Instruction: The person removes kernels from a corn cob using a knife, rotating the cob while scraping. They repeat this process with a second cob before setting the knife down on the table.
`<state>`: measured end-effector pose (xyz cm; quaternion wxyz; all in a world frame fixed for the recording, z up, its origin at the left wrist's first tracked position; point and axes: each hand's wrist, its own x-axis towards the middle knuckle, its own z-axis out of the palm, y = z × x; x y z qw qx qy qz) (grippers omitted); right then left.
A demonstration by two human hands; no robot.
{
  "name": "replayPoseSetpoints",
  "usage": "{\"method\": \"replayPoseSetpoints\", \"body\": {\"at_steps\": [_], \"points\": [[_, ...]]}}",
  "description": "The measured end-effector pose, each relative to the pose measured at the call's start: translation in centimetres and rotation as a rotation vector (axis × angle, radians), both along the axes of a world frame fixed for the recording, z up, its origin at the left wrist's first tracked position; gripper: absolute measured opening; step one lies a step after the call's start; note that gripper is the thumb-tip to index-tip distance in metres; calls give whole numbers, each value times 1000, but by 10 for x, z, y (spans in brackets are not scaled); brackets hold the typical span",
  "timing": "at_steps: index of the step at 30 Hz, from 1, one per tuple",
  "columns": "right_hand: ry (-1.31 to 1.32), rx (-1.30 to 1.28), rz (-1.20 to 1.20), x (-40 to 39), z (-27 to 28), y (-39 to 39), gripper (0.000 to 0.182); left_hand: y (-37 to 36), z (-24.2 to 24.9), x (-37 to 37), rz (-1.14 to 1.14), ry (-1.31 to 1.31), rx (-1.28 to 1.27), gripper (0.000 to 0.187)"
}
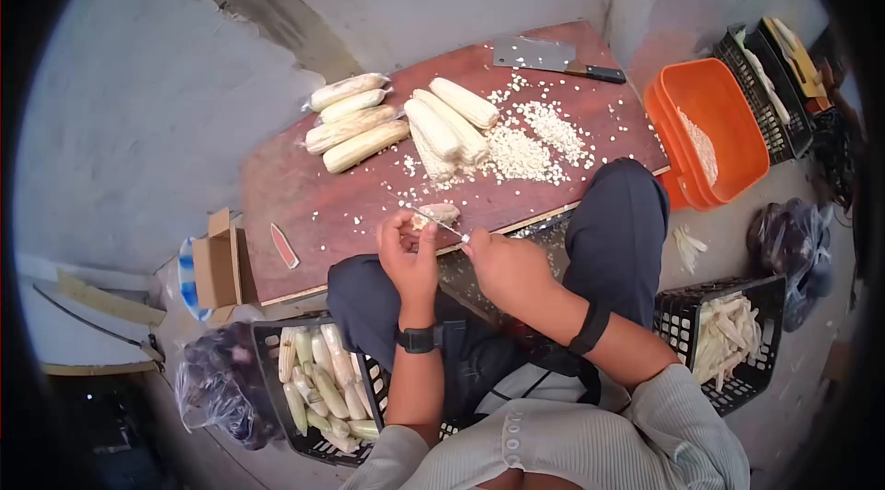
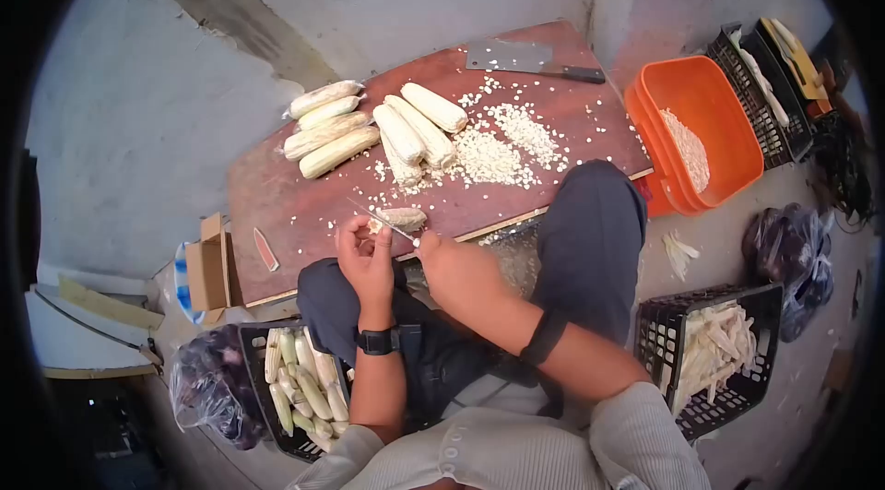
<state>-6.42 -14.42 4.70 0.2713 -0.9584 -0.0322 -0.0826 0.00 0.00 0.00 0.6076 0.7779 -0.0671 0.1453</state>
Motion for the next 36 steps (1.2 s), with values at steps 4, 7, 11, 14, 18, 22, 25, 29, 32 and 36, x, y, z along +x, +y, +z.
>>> {"method": "replayPoseSetpoints", "body": {"at_steps": [4, 7, 11, 14, 18, 22, 25, 29, 32, 36], "points": [[14, -43, 12, 4, 2, -1, 20, -1, 1, 4, 18, -42, 65, 24], [13, -62, 21, 5, 0, -1, 20, -5, 3, 4, 41, -56, 95, 24], [42, -34, 30, 9, 8, 2, 15, -4, 4, 3, 70, -66, 164, 20], [109, -111, 10, 16, 13, 6, 10, -1, 6, 6, 55, -58, 160, 20], [81, -56, 16, 27, 13, 8, 9, -1, 4, 9, 28, -56, 129, 19], [104, -39, 26, 40, 8, 14, 9, -7, 10, 6, 32, -76, 146, 20], [67, -64, 30, 51, 1, 17, 10, -5, 12, 9, 56, -52, 147, 21], [61, 0, 72, 55, -12, 15, 14, 0, 7, 7, 71, -45, 164, 21], [154, 88, 63, 54, -19, 14, 18, -5, 5, 9, 68, -71, 125, 21], [136, 339, 87, 52, -24, 13, 22, -4, 0, 6, 56, -102, 140, 19]]}}
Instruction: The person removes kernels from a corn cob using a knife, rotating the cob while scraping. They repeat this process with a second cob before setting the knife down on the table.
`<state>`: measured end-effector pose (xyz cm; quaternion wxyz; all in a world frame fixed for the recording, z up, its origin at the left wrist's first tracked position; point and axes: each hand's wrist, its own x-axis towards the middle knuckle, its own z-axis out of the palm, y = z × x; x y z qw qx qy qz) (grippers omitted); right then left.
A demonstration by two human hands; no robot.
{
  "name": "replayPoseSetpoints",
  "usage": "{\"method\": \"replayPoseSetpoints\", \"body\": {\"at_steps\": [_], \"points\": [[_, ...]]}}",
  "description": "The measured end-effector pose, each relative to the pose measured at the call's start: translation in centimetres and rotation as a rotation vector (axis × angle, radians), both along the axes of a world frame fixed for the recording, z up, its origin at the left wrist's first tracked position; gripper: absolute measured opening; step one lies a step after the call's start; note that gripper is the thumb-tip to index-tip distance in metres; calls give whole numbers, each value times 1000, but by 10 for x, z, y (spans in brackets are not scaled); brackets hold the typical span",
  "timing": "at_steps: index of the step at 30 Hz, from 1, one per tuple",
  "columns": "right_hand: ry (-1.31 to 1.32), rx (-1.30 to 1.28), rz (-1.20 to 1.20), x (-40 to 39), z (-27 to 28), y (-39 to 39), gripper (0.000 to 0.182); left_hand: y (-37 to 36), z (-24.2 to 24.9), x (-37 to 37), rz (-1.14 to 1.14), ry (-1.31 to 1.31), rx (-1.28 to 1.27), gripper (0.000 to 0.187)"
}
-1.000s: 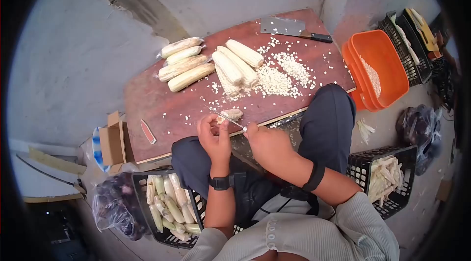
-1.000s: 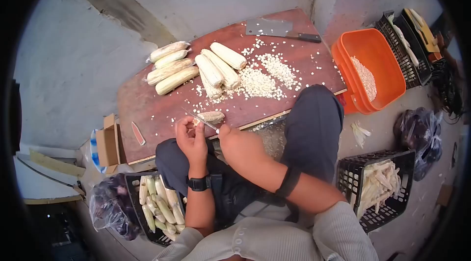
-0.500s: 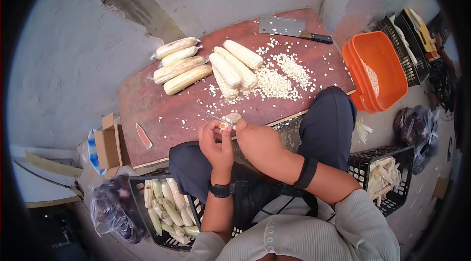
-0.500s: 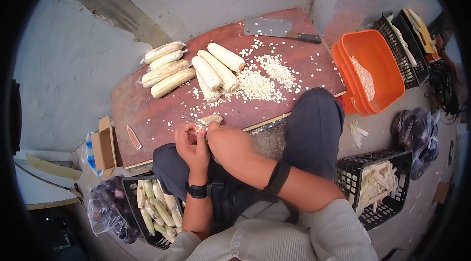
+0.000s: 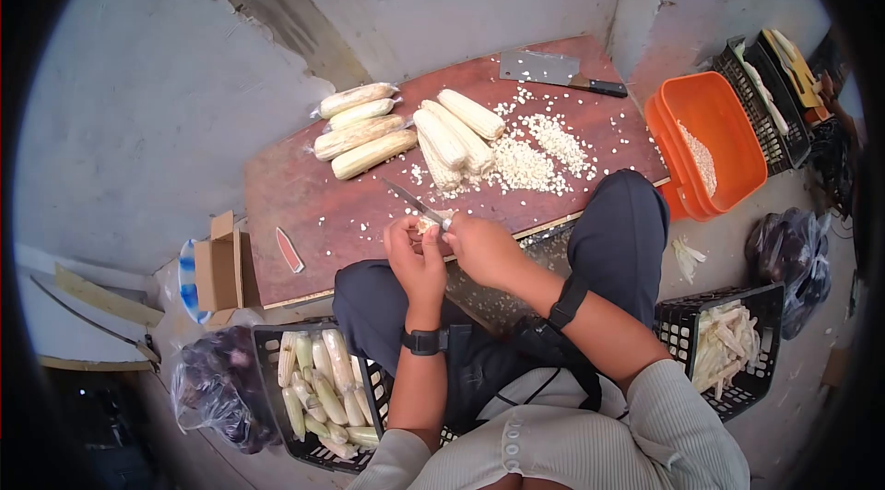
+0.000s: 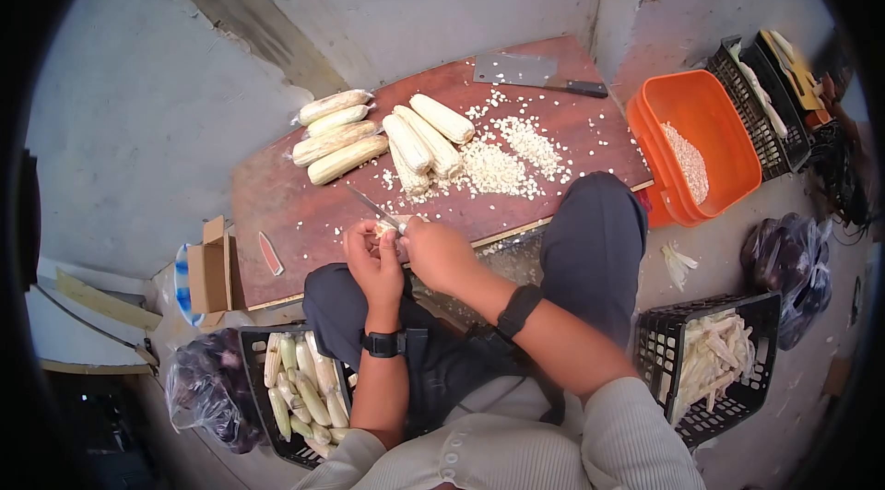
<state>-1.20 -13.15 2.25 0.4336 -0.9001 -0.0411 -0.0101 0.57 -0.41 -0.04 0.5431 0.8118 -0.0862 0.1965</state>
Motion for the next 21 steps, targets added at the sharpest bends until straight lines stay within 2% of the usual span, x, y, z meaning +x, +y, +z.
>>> {"method": "replayPoseSetpoints", "body": {"at_steps": [3, 5, 8, 14, 21], "points": [[129, 240, -1, 1, 0, -3, 24, 6, -7, 3, -20, -50, 72, 19], [259, 435, -67, -3, 1, -4, 26, 6, -7, 0, -8, 8, -15, 20], [6, 150, -159, -14, 4, -9, 25, 9, -13, -1, -21, 9, -38, 20], [-133, -196, -79, -44, 31, -8, 19, 7, -10, -4, -26, 66, -145, 22], [33, -347, -22, -63, 23, -11, 22, 7, -5, -6, 9, 76, -120, 26]]}}
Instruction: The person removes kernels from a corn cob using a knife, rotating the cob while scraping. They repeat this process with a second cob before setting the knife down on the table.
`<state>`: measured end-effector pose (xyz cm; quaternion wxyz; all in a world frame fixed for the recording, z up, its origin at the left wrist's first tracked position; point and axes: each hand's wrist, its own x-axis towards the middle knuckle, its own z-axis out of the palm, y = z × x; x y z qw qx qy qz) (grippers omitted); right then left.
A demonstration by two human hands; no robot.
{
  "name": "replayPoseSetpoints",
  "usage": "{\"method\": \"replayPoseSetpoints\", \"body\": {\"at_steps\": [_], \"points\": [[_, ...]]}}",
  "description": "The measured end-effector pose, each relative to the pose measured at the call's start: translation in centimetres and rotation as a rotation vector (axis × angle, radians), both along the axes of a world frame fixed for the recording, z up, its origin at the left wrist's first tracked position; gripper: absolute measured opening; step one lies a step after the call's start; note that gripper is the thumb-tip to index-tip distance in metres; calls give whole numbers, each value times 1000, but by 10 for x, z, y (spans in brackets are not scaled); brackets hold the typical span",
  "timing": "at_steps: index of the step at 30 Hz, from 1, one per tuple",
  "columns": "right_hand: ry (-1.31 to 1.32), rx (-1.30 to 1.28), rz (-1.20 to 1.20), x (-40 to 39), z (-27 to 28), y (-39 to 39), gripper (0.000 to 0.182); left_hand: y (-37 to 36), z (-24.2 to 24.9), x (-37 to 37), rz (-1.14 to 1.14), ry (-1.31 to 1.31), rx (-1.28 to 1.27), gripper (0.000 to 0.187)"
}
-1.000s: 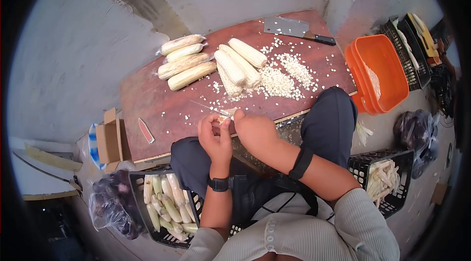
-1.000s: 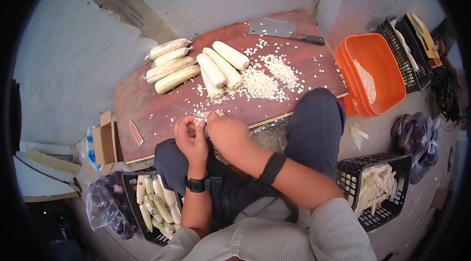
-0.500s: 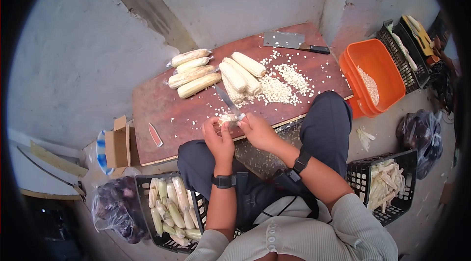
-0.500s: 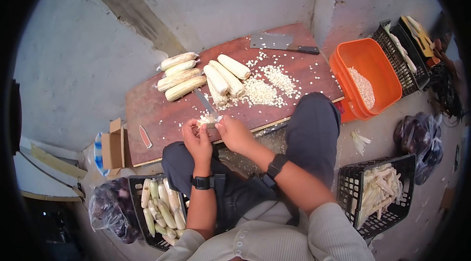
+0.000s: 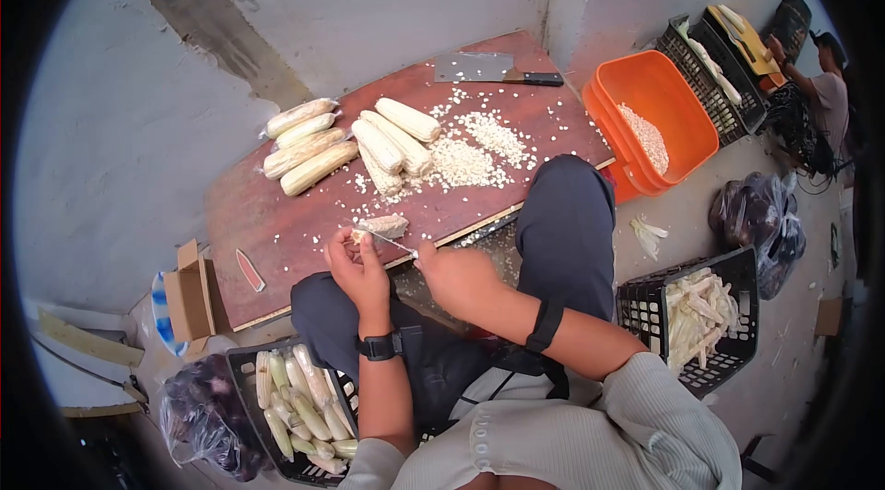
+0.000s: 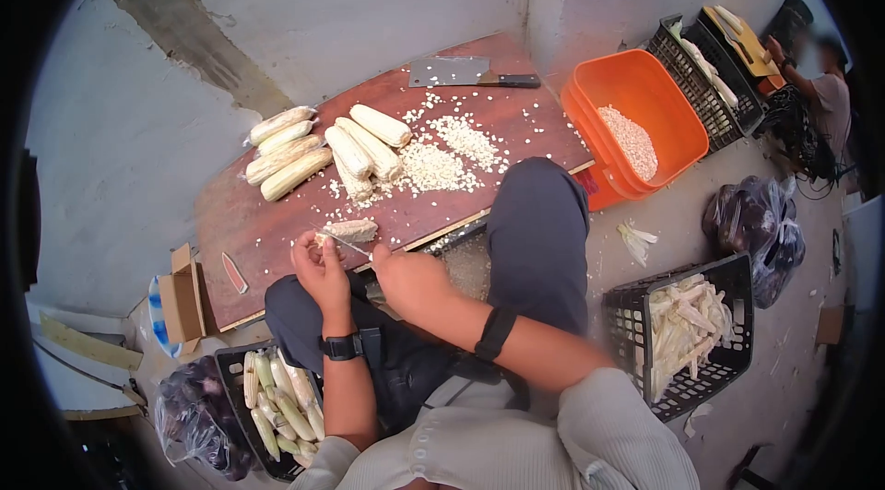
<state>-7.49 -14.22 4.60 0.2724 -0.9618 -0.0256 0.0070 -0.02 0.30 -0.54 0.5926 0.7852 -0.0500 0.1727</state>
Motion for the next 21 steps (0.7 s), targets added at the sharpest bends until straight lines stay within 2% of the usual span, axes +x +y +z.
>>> {"method": "replayPoseSetpoints", "body": {"at_steps": [4, 12, 16, 21], "points": [[-62, -37, -37, -2, 1, 2, 14, -1, 3, 1, -15, -13, 38, 25], [23, -16, -31, 11, -10, 2, 25, 4, -3, 11, -38, 22, 19, 23], [4, 17, -86, 19, -12, 10, 14, 3, -1, 12, -46, 38, 43, 23], [-21, 165, -23, 39, 0, 4, 18, -7, 2, 9, -69, -53, 128, 21]]}}
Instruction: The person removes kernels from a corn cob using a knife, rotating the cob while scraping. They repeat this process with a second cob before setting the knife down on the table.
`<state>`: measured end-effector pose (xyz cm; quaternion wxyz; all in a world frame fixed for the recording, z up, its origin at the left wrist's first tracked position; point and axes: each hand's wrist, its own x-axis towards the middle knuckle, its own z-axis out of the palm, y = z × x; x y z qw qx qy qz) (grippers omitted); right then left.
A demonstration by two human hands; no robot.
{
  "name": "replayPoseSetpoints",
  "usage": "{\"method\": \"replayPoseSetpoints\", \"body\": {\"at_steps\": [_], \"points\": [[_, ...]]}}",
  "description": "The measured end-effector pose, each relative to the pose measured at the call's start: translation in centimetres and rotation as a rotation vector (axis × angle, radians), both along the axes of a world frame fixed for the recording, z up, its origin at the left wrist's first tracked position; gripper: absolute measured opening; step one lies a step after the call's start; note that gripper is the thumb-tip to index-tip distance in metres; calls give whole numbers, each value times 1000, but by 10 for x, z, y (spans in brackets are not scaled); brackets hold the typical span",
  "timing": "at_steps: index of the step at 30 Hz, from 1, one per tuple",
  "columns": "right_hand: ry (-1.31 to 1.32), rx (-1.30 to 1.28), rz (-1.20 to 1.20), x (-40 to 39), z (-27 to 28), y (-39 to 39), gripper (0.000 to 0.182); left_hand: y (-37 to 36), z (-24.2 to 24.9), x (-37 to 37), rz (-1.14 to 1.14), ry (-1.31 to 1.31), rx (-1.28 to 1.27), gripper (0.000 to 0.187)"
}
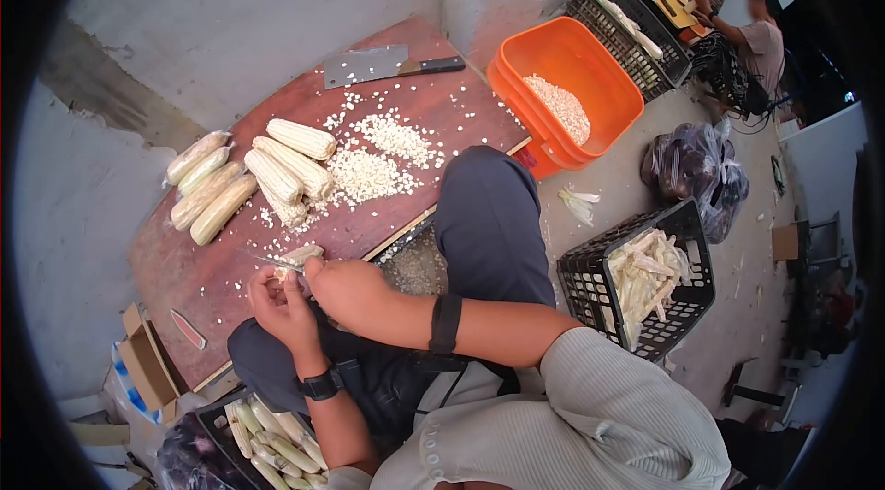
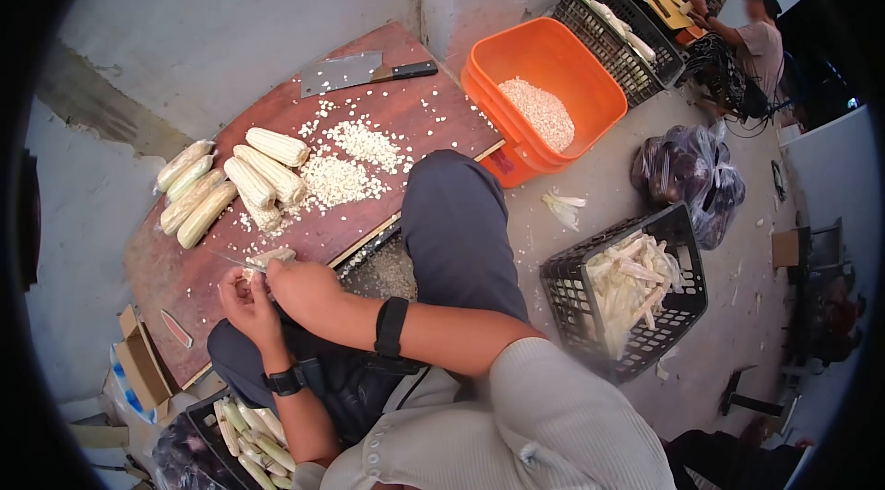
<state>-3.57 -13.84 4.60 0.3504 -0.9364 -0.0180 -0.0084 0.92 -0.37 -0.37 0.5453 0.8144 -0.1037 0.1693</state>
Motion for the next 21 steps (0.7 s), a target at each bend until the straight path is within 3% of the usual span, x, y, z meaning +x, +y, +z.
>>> {"method": "replayPoseSetpoints", "body": {"at_steps": [3, 6, 8, 13, 21], "points": [[24, -9, -13, 14, -2, 9, 22, 4, 0, 5, 12, 49, -21, 22], [51, -2, -22, 24, -10, 14, 22, -3, 4, 5, 64, -111, 134, 21], [55, -1, 11, 27, -4, 13, 21, 2, 4, 6, 43, -38, 89, 22], [104, 175, -16, 22, -9, -2, 21, -2, 0, 3, -21, 95, -79, 21], [56, 642, -36, 25, -50, -8, 25, -11, -2, 5, -4, -68, 72, 22]]}}
